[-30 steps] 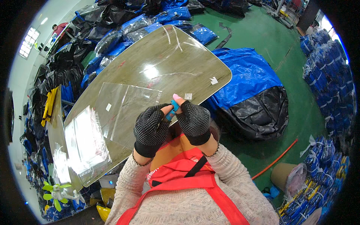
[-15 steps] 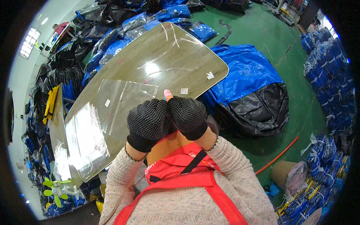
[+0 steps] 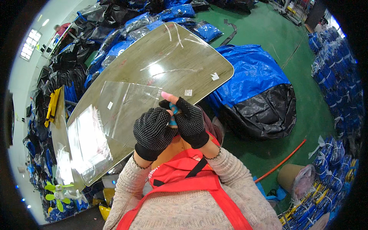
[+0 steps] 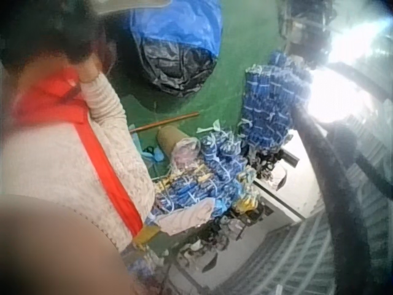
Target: The person repeatedly places blue and black plastic bags into clear plastic sleeves on a work table. They smooth the sleeves and handle the bags one at a time, then set the packaged items aside.
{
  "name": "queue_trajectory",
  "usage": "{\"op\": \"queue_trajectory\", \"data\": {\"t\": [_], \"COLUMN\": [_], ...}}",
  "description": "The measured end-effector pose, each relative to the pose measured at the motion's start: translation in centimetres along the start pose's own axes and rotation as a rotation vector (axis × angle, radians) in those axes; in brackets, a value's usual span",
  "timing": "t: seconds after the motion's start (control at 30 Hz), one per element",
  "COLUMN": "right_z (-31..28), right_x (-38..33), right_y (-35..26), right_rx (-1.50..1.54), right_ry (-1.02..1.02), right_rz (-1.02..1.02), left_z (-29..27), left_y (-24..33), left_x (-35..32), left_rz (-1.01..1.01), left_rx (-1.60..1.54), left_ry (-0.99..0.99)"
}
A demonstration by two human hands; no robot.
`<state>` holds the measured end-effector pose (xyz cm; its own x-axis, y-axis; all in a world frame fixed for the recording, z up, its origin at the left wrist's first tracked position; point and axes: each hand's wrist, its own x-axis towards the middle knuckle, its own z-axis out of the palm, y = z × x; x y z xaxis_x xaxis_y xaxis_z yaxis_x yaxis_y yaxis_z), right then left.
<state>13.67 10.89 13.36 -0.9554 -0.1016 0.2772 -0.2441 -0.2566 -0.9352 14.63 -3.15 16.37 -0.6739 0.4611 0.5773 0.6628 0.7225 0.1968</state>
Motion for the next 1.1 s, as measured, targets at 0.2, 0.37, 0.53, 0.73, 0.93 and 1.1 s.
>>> {"op": "queue_trajectory", "data": {"t": [0.2,0.37,0.53,0.73,0.93,1.1], "right_z": [-0.9,-1.1,-0.9,-1.2,-1.7,-2.2], "right_x": [0.2,0.0,-0.7,-1.8,-2.5,-3.1], "right_y": [-0.2,-0.5,-0.6,-0.7,-0.3,0.2], "right_rx": [-1.005,-0.914,-0.805,-0.765,-0.582,-0.093], "right_ry": [-0.034,-0.099,-0.031,-0.006,-0.059,-0.129], "right_rz": [-0.487,-0.504,-0.585,-0.534,-0.296,-0.007], "left_z": [0.2,-0.3,-0.1,0.8,2.3,3.8], "left_y": [-0.3,-0.2,0.1,-0.3,0.3,0.4], "left_x": [0.0,0.4,0.7,0.9,0.5,1.0], "left_rz": [-0.348,-0.244,-0.242,-0.094,-0.069,-0.155], "left_rx": [-0.266,-0.215,-0.27,-0.282,-0.351,-0.449], "left_ry": [0.13,0.177,0.148,0.161,0.219,0.173]}}
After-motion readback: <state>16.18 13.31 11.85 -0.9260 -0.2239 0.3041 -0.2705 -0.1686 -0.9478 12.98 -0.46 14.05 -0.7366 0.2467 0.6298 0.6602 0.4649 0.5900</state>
